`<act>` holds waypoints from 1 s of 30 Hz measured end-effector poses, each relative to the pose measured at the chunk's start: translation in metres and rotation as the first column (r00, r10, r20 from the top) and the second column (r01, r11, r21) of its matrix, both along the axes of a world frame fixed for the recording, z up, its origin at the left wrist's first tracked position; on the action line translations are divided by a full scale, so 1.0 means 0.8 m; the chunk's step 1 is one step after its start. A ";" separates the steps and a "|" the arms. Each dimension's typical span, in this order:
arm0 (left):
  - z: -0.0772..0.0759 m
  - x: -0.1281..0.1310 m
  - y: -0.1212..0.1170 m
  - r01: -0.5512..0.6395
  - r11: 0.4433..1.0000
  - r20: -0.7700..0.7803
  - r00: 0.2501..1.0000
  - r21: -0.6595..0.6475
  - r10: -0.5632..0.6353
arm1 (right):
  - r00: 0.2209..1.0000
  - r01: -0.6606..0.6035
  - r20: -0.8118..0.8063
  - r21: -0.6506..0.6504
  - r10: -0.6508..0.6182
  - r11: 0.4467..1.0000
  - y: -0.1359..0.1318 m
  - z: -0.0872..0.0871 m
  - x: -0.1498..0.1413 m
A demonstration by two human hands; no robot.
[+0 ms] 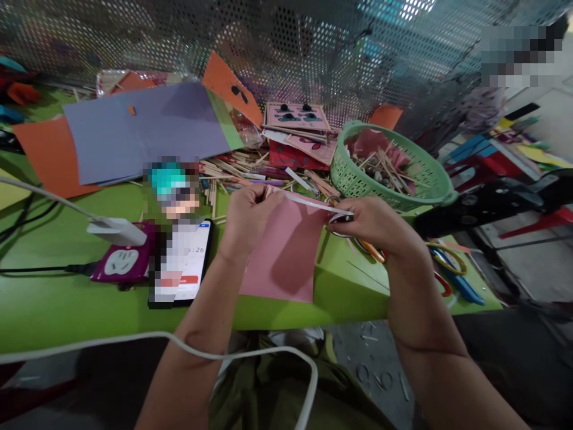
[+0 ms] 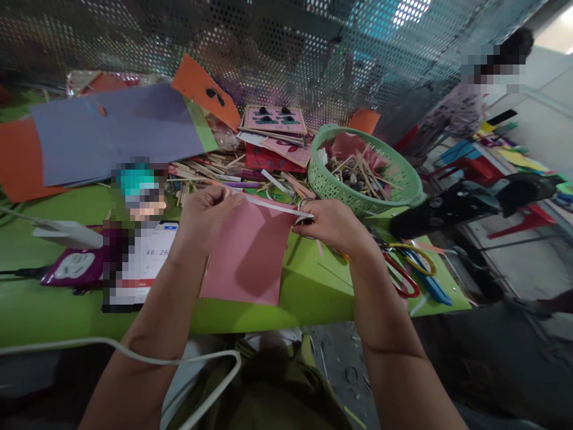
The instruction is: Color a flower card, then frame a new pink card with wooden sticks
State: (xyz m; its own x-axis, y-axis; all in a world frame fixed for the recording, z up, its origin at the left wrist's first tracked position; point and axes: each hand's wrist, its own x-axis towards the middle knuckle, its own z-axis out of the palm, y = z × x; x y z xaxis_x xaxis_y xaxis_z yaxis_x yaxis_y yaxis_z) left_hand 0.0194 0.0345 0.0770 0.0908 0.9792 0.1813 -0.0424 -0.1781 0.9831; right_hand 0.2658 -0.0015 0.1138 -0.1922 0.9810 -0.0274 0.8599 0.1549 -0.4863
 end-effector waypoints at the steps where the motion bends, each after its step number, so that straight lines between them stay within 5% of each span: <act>1: 0.000 0.000 0.000 0.005 1.000 0.006 1.000 0.002 -0.005 | 1.000 0.012 0.004 0.013 -0.012 1.000 0.000 -0.001 0.001; 18: 0.000 -0.005 0.001 0.048 0.994 0.127 0.991 -0.101 -0.034 | 0.944 0.068 -0.326 0.074 -0.040 0.995 -0.001 0.002 0.021; 30: -0.002 -0.002 0.002 0.051 0.987 0.205 0.979 -0.150 -0.019 | 0.929 0.106 -0.370 0.215 -0.020 0.971 0.007 -0.010 0.019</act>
